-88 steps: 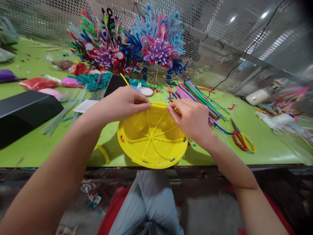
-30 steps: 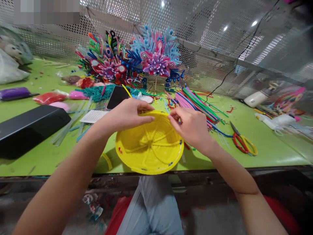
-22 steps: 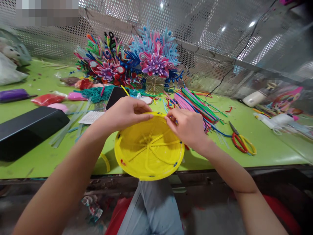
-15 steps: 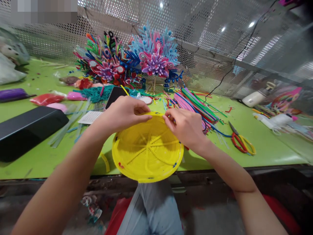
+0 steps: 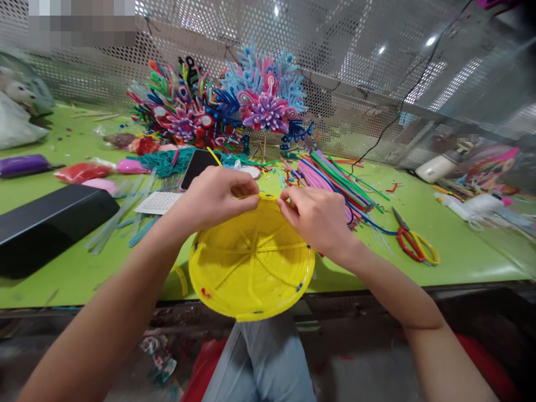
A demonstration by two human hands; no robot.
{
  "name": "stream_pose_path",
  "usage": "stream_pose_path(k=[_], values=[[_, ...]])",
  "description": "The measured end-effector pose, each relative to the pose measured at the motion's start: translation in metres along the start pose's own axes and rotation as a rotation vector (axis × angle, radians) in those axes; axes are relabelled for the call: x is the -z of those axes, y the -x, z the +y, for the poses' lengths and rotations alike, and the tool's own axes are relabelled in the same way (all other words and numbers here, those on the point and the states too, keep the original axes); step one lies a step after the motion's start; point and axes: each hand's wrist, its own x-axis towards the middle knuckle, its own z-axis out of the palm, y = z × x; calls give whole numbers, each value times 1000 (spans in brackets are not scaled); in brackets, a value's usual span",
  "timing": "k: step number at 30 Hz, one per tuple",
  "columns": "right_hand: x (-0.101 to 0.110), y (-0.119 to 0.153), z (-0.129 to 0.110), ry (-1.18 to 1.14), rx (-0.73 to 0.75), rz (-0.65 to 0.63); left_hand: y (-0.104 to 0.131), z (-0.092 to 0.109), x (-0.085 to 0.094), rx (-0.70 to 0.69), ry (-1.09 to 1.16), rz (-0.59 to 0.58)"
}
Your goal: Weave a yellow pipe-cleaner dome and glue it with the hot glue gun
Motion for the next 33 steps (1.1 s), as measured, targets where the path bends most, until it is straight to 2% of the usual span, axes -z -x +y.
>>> stream_pose_path(k=[4, 11, 14, 16, 18, 21, 23, 26, 29, 33], values=[[2, 0, 0, -13, 16, -18, 0, 0, -1, -90, 16, -39], [6, -7, -9, -75, 67, -102, -2, -3, 2, -89, 20, -51], [8, -8, -2, -211, 19, -9, -5, -8, 3, -78, 35, -20], [8, -9, 9, -419, -61, 97, -6, -13, 3, -43, 60, 15], [5, -9, 20, -747, -156, 118, -9, -18, 2, 6, 85, 71], [-2, -9, 33, -1276, -311, -49, -13, -28, -1, 88, 104, 137], [-7, -9, 35, -1508, -382, -166, -16, -31, -3, 103, 86, 134], [-12, -6, 31, -1652, -393, -258, -17, -29, -5, -43, 14, 173], [-12, -3, 24, -1603, -324, -293, -14, -19, -5, -244, 20, 235], [-9, -2, 18, -1514, -237, -272, -9, -8, -4, -322, 133, 230]])
